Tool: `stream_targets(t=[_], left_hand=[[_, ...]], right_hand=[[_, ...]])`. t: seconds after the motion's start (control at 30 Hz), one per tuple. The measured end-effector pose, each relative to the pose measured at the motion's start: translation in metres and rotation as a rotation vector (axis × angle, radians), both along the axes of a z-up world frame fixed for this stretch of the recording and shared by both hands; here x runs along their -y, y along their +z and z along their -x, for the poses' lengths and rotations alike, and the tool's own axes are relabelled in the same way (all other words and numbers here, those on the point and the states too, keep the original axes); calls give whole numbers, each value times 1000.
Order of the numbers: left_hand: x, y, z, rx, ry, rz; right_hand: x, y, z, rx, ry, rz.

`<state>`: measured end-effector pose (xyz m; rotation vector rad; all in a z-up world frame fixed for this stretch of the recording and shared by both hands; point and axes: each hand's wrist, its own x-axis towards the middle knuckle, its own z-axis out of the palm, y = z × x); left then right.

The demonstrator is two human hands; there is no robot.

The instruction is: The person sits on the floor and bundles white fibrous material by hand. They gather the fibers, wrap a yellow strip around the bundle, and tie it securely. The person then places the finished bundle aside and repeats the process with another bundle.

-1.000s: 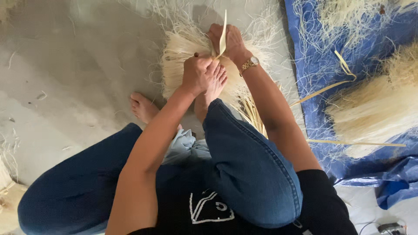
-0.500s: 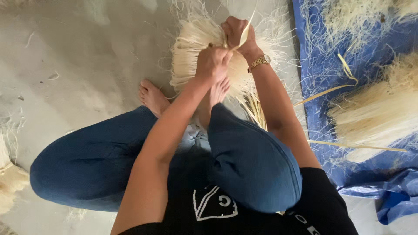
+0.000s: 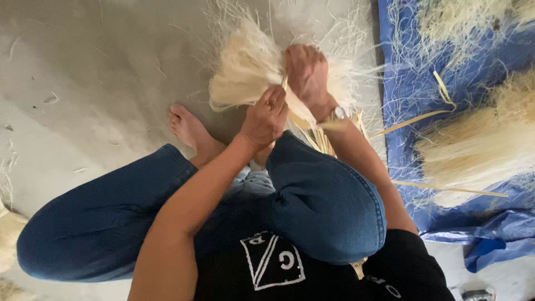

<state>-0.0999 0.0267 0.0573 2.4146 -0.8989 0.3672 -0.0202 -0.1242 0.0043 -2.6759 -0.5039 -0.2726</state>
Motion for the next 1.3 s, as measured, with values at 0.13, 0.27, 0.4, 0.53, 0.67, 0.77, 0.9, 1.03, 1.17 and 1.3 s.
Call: stream_targets(t=[0.13, 0.27, 0.4, 0.53, 0.67, 0.77, 0.9, 1.03, 1.17, 1.3], left_hand=[[1, -24, -10, -45, -98, -140], [6, -44, -22, -64, -77, -148], [9, -41, -47, -39, -102, -56], [19, -41, -64, -299, -53, -176], [27, -38, -69, -491, 6, -336], [23, -36, -65, -586, 25, -301], [21, -10, -70, -999, 135, -264], [14, -36, -66, -783, 71, -225], [13, -18, -88, -1144, 305, 29], [0, -35, -79, -752, 163, 225]], right_hand=[[3, -10, -26, -139, -34, 50], [2, -17, -47, -71, 2, -143], [2, -17, -65, -83, -4, -153], [-5, -19, -79, 10, 12, 261], [-3, -16, -75, -143, 7, 447], [-9, -17, -67, -199, -103, 66], [-20, -32, -50, -45, -122, 197], [-17, -41, -43, 10, -51, 226], [-12, -39, -53, -592, -150, -123], [-8, -49, -55, -414, -112, -21]])
